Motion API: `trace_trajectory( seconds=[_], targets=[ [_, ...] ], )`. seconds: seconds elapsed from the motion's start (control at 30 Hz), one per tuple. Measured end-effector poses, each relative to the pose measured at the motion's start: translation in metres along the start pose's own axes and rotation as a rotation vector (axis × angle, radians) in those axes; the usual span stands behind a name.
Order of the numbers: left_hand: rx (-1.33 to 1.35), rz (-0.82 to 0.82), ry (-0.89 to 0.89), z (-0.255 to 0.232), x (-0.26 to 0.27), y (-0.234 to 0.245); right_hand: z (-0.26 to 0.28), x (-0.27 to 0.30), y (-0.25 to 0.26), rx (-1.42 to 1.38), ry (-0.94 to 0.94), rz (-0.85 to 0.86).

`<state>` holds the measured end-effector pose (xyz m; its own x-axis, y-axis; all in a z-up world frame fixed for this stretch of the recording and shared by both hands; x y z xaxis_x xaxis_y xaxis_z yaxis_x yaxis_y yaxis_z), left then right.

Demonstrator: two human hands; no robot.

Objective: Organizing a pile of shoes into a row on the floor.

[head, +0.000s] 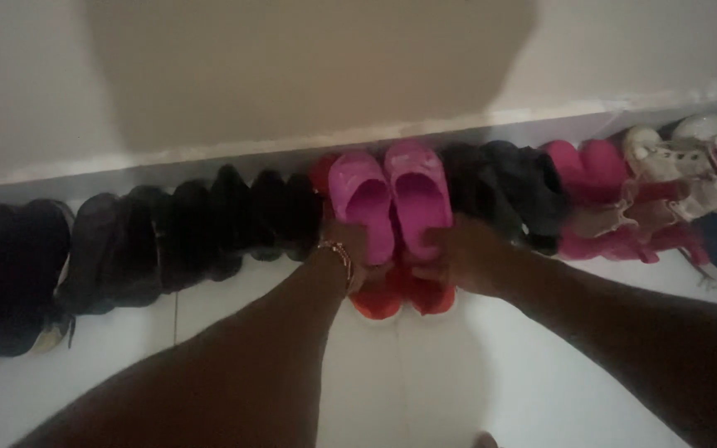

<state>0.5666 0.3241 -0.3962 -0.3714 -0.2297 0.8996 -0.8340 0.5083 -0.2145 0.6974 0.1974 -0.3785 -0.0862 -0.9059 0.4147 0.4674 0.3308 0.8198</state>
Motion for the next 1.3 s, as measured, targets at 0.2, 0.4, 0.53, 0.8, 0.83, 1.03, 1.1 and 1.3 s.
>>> trace_trajectory(
  seconds=[0.2,0.4,0.53,0.8,0.83,1.03,1.1,1.3],
  targets=[
    [-0.166,-0.030,-0.030,0.004,-0.022,0.013,-0.037,-0.025,-0.066,0.159,0.318,-0.019],
    [-0.331,-0.070,-0.051,0.012,-0.039,0.041,-0.028,-0.012,-0.060,-1.764,-0.664,0.038],
    [-0.440,-0.088,-0.077,0.022,-0.063,0.094,-0.093,-0.027,-0.119,-1.803,-0.543,0.031],
    [-0.666,-0.111,-0.129,0.112,-0.107,0.145,-0.085,-0.015,-0.078,-1.217,-0.500,-0.115],
    [-0.693,-0.113,-0.135,0.119,-0.108,0.142,-0.079,-0.012,-0.069,-1.142,-0.493,-0.130],
    [-0.865,-0.138,-0.183,0.140,-0.117,0.124,-0.041,-0.001,-0.016,-0.703,-0.433,-0.224],
    [-0.926,-0.149,-0.200,0.141,-0.119,0.121,-0.025,-0.002,-0.001,-0.560,-0.410,-0.255],
    [-1.112,-0.173,-0.245,0.140,-0.121,0.114,-0.021,0.006,0.003,-0.734,-0.416,-0.243]
  ],
)
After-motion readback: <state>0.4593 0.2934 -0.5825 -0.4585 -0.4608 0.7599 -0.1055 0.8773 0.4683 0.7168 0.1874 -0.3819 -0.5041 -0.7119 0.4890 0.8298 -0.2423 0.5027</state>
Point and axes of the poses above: each hand's wrist, its own x-axis away from the middle knuckle, its own y-axis out of the back of the hand, z = x × y, the point moved 7 cm from there along -x, towards the middle knuckle, and after that the axes turned 5 degrees about z, right-handed, at the moved point
